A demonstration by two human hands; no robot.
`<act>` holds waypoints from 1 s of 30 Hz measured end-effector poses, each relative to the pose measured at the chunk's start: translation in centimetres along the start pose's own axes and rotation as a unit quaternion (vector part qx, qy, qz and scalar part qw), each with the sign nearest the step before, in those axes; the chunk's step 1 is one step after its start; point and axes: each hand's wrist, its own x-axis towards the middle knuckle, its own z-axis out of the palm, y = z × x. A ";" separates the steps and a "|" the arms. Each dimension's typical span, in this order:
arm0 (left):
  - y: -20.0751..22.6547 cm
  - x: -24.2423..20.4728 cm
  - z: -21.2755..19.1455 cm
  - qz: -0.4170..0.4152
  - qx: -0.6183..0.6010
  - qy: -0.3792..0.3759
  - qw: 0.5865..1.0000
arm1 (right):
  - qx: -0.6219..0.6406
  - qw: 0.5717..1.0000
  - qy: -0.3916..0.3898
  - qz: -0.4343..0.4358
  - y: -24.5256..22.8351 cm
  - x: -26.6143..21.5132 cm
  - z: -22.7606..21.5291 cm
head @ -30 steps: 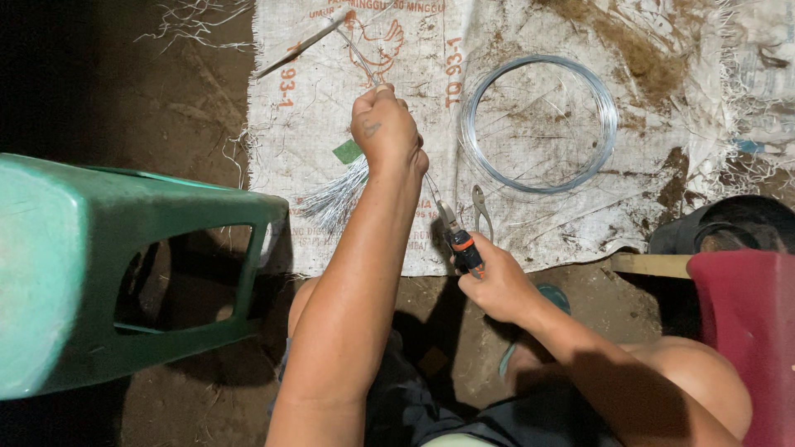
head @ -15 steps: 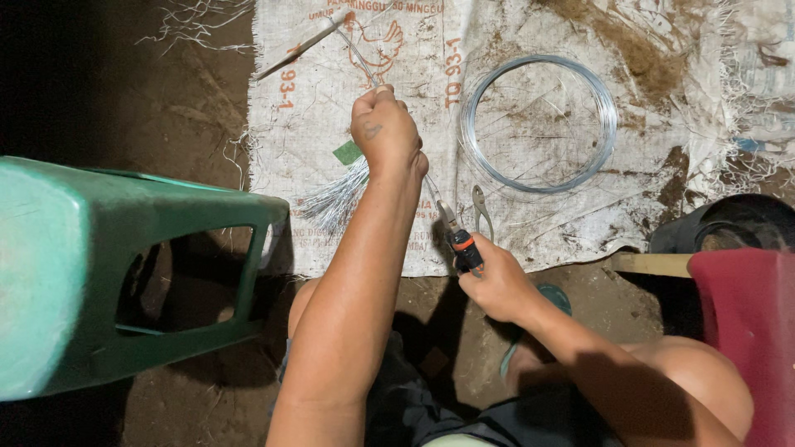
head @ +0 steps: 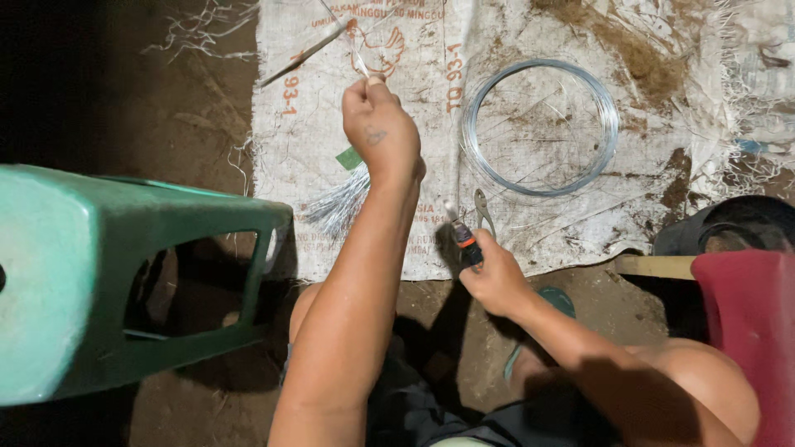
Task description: The person sits on the floor and uses pliers to cut a metal wire into short segments. They repeatedly measure, cut, and place the pieces on a sack on the ground.
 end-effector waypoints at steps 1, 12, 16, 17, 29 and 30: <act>0.2 0.1 -0.1 0.024 -0.014 -0.019 0.999 | -0.014 1.000 0.009 -0.002 1.3 0.5 0.3; 3.6 -5.4 -2.0 0.146 0.102 -0.395 0.901 | -0.296 0.895 -0.042 0.331 18.2 2.1 -1.1; 4.3 -6.6 -2.5 0.180 0.176 -0.425 0.870 | -0.328 0.888 -0.027 0.320 17.6 3.8 -0.5; 4.4 -6.6 -2.6 0.213 0.208 -0.422 0.856 | -0.326 0.896 0.002 0.300 16.3 5.0 -0.7; 4.4 -7.3 -3.4 0.516 0.304 -0.497 0.628 | 0.372 0.855 0.289 -0.217 -2.1 1.2 -21.5; 4.4 -7.2 -3.8 0.521 0.303 -0.504 0.618 | 0.344 0.867 0.297 -0.207 -2.4 0.9 -21.0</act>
